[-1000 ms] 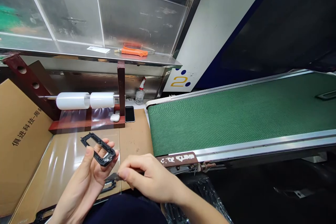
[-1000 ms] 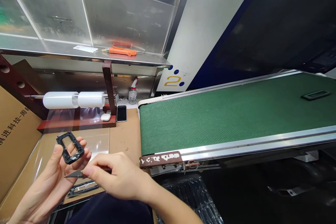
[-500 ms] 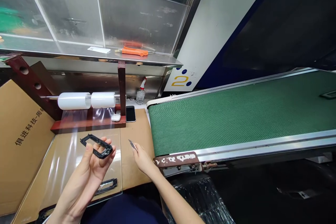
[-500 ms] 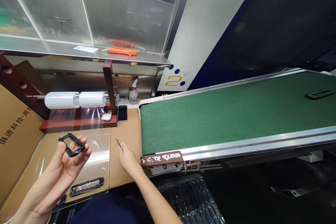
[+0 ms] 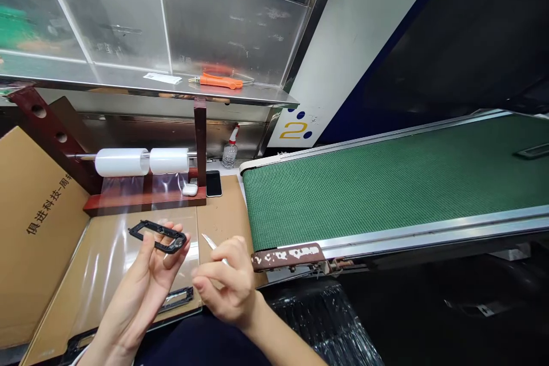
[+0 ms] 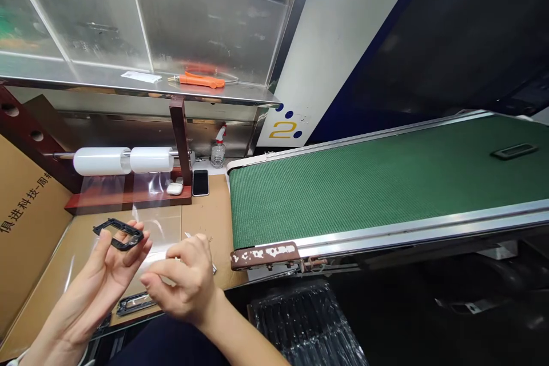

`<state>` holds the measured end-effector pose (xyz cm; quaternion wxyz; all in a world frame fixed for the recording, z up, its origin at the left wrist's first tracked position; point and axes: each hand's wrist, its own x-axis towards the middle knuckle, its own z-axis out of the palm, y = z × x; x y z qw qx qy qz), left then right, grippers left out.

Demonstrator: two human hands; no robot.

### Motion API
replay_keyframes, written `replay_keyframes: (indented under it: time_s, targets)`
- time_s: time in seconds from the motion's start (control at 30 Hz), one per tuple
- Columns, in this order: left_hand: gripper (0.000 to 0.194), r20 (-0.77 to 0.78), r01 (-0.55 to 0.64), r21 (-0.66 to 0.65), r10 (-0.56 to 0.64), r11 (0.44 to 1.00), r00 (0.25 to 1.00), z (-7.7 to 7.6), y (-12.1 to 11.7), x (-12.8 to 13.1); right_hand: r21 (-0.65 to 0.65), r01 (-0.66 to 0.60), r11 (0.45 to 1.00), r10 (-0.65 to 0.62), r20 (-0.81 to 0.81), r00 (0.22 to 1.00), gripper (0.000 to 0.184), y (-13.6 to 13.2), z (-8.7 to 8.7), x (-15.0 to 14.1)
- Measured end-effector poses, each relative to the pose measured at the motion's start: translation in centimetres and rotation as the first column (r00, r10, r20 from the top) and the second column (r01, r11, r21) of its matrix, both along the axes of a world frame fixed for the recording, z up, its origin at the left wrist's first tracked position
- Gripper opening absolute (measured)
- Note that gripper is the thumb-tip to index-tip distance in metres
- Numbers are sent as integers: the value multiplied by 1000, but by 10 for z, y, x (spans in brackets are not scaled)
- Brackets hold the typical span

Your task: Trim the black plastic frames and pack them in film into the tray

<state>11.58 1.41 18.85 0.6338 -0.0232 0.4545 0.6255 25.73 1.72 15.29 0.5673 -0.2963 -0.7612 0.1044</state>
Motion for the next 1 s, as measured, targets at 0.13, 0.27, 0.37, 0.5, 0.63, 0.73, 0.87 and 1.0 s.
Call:
replay_keyframes:
  time_s: [0.13, 0.27, 0.37, 0.5, 0.63, 0.73, 0.87, 1.0]
  targets:
    - [31, -52, -11, 27, 12, 1000, 999, 6, -2, 2, -221, 129, 967, -130, 9, 991, 15, 9, -15, 13]
    - [26, -76, 66, 1, -65, 998, 995, -12, -2, -13, -609, 99, 787, -193, -91, 977, 11, 29, -44, 30]
    - [53, -264, 240, 39, -222, 970, 939, -43, -6, -31, -561, 310, 767, -282, 139, 949, 20, 37, -60, 44]
    - [67, -357, 592, -41, -565, 805, 744, -81, -17, -54, -232, 463, 855, -265, 573, 776, 45, 31, -63, 48]
    - [61, -308, 796, -73, -773, 600, 555, -94, -26, -72, -152, 280, 948, -95, 705, 703, 87, 27, -57, 32]
    - [55, -284, 855, -56, -829, 515, 481, -96, -30, -80, -213, 87, 973, 90, 700, 709, 89, 31, -55, 18]
    - [57, -208, 940, 59, -916, 337, 342, -103, -32, -92, -215, -269, 939, 345, 592, 729, 39, 35, -64, 5]
    - [63, -248, 830, -24, -807, 558, 535, -133, -17, -109, -233, -227, 946, 313, 463, 829, 28, 37, -93, 6]
